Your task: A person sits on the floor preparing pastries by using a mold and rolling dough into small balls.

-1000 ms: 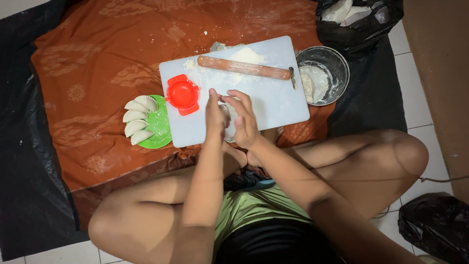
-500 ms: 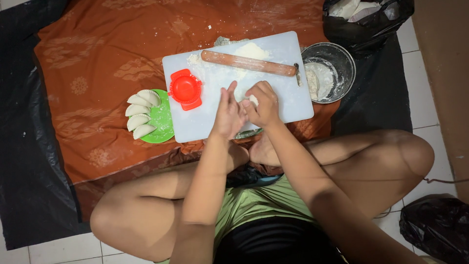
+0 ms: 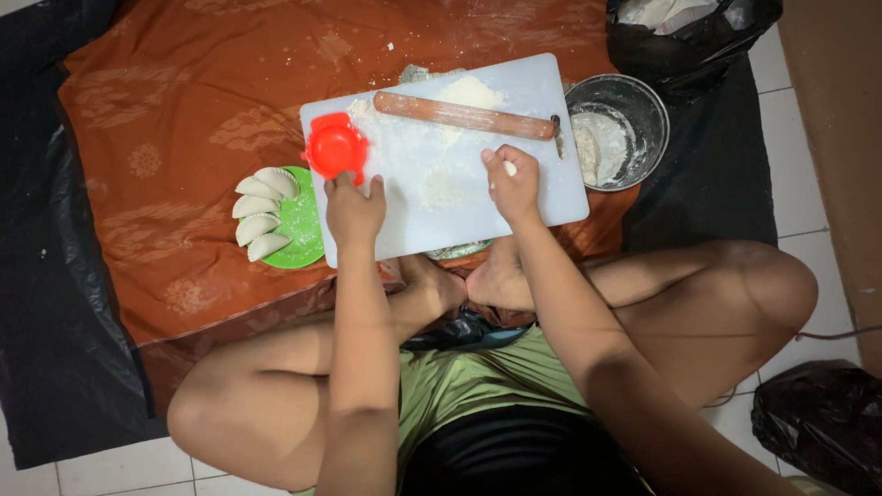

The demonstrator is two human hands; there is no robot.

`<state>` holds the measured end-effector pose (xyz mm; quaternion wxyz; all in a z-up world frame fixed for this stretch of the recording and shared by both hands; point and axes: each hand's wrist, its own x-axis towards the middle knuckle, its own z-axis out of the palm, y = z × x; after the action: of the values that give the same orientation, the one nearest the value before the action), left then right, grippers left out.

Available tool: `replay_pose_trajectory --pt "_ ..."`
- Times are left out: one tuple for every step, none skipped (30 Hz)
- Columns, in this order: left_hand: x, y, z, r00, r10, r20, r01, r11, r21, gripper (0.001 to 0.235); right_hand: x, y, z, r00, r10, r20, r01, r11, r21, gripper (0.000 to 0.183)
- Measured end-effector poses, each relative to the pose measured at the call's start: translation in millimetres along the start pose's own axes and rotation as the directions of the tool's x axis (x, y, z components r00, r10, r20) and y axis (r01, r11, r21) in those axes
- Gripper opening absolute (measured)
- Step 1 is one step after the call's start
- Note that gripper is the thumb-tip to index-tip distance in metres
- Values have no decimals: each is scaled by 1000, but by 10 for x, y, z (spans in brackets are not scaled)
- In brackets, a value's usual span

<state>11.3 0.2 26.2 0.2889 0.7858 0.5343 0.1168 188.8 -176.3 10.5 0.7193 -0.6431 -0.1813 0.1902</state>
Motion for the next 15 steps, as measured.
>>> replay_pose_trajectory --pt "4 19 -21 1000 0 2 0 1000 2 48 -1 -30 -4 1000 2 -1 -2 1000 0 43" --pt "9 41 -39 1000 24 -5 -24 1000 -11 48 1 -62 -11 999 1 33 -2 999 35 44" --pt "14 64 -59 999 47 -13 -48 999 -24 47 2 -95 -18 998 -1 67 -4 998 69 46" --pt "-3 108 -92 999 48 -12 -49 999 -25 47 -4 -79 -23 998 -1 66 -3 998 68 46" --pt "-20 152 -125 998 61 -5 -61 997 -51 49 -10 -63 -29 997 -15 75 11 998 56 45" --pt "-40 195 -156 997 73 2 -73 994 -76 52 -20 -46 -39 996 -29 84 25 999 43 44" --pt "-18 138 -82 997 74 4 -73 994 -77 52 -7 2 -36 996 -28 83 25 999 41 44" --pt "8 84 -10 993 105 -56 -110 990 -93 46 8 49 -30 997 -14 71 13 1000 19 42" --pt "33 28 60 984 136 -116 -148 983 -107 39 22 94 -24 998 -1 59 1 1000 -4 41" --pt "-71 149 64 984 136 -116 -148 983 -106 39 -16 63 34 998 0 58 1 1000 -3 41" --pt "-175 268 66 976 186 -114 -211 939 -271 35 -55 31 94 998 60 10 -60 998 6 39" --pt "-276 385 64 964 234 -123 -265 864 -427 32 -91 -1 160 992 121 -37 -120 993 20 42" --pt "-356 499 79 964 235 -125 -266 865 -426 32 -105 17 211 992 120 -36 -120 993 22 42" --pt "-441 613 99 978 210 9 -173 827 -534 37 -121 34 256 979 203 3 -203 979 -3 42" --pt "-525 727 120 970 198 144 -66 779 -623 43 -136 53 301 958 284 41 -283 959 -30 58"
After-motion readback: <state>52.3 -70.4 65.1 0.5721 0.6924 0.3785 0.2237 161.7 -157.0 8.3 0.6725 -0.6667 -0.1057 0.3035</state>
